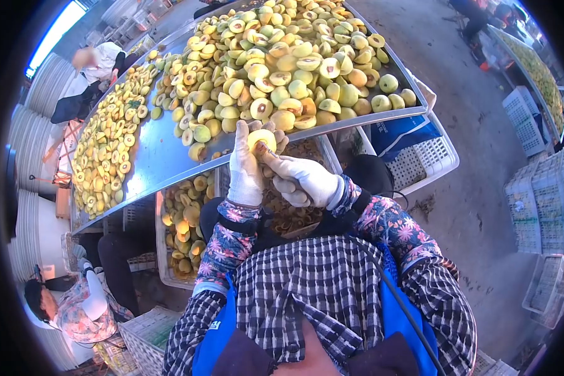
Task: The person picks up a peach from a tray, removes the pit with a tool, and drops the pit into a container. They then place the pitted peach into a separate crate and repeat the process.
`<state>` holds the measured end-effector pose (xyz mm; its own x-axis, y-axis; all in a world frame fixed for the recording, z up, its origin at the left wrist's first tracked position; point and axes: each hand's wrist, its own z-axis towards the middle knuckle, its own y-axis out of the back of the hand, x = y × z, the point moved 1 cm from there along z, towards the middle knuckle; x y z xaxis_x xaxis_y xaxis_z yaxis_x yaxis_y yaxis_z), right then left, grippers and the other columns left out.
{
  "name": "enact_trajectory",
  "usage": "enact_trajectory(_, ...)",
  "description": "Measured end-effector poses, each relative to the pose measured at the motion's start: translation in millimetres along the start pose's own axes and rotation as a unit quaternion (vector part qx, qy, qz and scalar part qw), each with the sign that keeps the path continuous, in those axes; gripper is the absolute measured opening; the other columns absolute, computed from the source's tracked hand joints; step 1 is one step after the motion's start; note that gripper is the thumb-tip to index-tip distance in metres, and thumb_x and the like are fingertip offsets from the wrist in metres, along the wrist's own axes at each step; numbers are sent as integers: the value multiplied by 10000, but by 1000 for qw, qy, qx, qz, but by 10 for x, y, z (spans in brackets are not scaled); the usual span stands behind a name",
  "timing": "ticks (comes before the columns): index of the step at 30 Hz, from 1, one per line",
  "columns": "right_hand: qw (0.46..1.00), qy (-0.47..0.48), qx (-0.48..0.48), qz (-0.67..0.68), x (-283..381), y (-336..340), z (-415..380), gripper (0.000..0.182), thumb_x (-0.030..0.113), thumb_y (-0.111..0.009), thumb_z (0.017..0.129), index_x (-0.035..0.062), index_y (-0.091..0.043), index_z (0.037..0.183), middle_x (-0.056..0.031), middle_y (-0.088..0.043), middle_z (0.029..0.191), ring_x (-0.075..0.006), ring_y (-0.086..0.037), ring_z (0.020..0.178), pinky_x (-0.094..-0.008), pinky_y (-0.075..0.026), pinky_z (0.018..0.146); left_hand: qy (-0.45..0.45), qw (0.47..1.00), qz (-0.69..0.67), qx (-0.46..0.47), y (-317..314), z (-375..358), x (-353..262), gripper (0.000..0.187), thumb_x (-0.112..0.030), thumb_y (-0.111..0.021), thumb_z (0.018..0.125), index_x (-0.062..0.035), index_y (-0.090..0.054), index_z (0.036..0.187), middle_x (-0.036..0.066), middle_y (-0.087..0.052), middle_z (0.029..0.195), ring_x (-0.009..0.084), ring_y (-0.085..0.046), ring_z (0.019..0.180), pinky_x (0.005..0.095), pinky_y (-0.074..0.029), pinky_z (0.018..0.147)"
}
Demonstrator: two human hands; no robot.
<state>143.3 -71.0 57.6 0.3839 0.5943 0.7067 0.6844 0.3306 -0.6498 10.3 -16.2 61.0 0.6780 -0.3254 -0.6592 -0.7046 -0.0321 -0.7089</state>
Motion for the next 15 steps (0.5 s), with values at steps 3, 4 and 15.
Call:
enact_trajectory(3,990,-55,52,119,-7,9,-58,359,453,-479,972,97,-518,976,23,-413,550,-69,-328,349,-204,-253,323,-62,995,77,13,71,54,51,436,-435,-588,918,-32,-516,1068,123,-640,961,268,-660,839,396,-575,767)
enact_trajectory(4,990,-56,52,119,-30,-11,-111,359,453,-479,972,97,-518,976,23,-413,550,-69,-328,349,-204,-253,323,-62,995,76,12,144,87,56,436,-435,-588,918,-32,-516,1068,123,-640,961,268,-660,839,396,-575,767)
enact_trajectory(15,734,-42,-34,-677,-606,586,-360,434,274,-480,936,15,-394,1273,-272,-642,947,-417,-624,919,-462,-488,798,-332,374,813,-297,1486,-187,-1176,311,-263,-649,870,-33,-648,1079,115,-685,922,261,-646,839,344,-497,785)
